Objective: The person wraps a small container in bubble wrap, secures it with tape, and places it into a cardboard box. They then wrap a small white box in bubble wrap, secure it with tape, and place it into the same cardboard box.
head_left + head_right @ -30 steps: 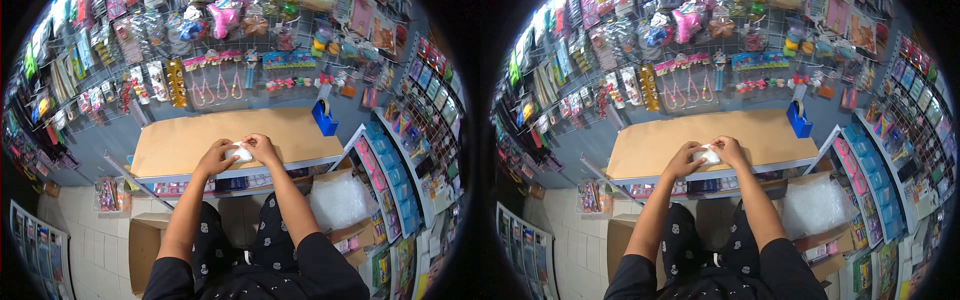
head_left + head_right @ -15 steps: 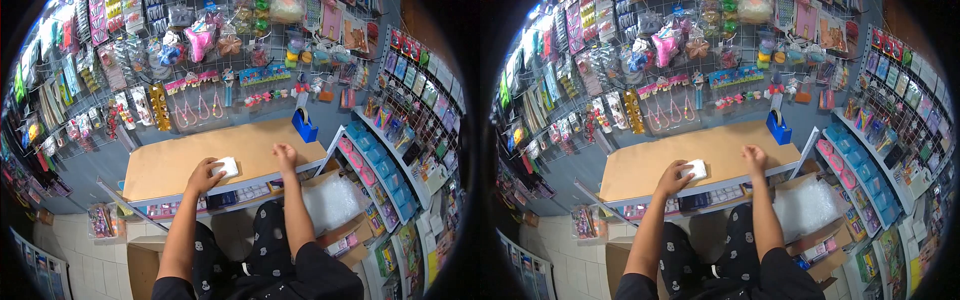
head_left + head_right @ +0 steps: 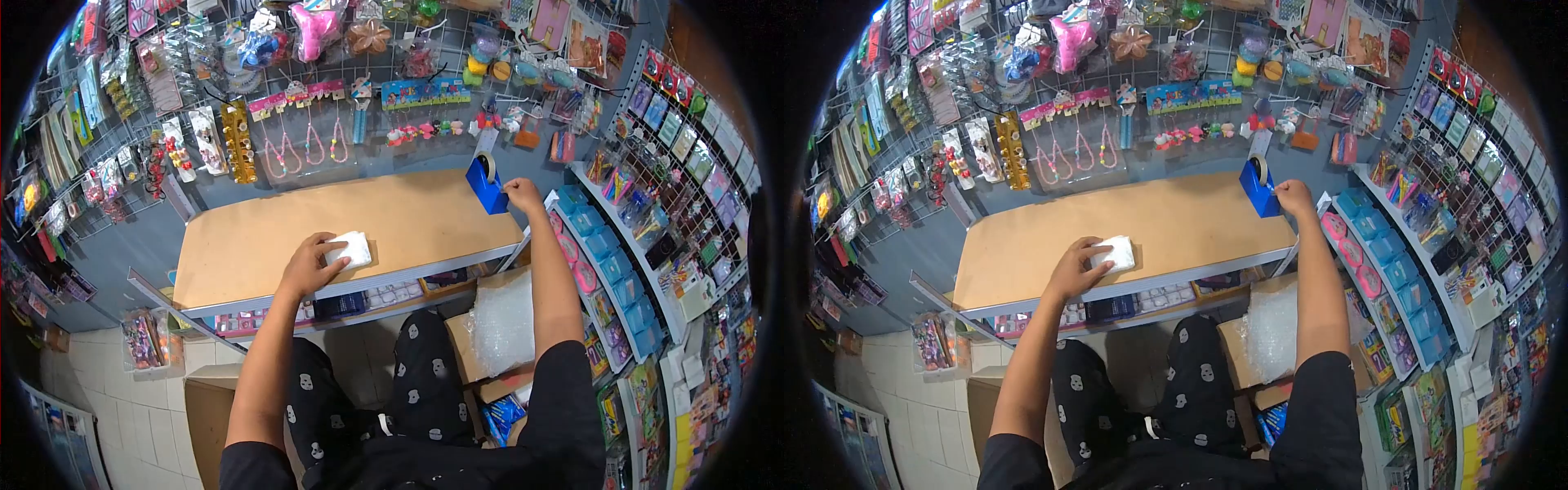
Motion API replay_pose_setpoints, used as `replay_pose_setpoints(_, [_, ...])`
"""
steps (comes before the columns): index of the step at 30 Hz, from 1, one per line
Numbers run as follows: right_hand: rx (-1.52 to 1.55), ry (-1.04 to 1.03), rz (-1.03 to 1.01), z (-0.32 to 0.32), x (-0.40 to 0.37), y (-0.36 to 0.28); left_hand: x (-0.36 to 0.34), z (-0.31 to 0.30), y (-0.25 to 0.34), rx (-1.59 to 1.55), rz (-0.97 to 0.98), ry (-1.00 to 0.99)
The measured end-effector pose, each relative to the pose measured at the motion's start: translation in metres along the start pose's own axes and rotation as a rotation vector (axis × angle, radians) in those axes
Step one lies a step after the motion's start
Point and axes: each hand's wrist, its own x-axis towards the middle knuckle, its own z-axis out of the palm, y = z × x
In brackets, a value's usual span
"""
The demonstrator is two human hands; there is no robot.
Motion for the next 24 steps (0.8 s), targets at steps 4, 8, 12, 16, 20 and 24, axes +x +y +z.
replay_pose_setpoints(4, [-0.037, -0.11, -0.022, 0.008, 0.03, 0.027, 0.002, 0.005, -0.008, -0.015, 0.017, 0.005])
replay_pose_setpoints(8, [-0.084, -0.237, 0.096, -0.005, 0.033, 0.004, 0.003, 0.003, -0.005, -0.039, -0.004, -0.009])
replay_pose_setpoints(12, [-0.006, -0.315, 0.118, -0.014, 0.035, -0.008, 0.005, 0.006, -0.013, 0.007, 0.055, 0.023])
replay_pose_setpoints(16, [-0.054, -0.358, 0.124, -0.012, 0.044, -0.005, 0.006, 0.007, -0.016, 0.017, 0.08, 0.027])
replay_pose_setpoints(20, [0.069, -0.334, 0.194, -0.012, 0.039, -0.011, 0.005, 0.004, -0.009, -0.04, 0.028, -0.008])
replay_pose_setpoints(24, [0.063, -0.368, 0.261, -0.01, 0.045, -0.01, 0.005, 0.004, -0.008, -0.028, 0.031, -0.003])
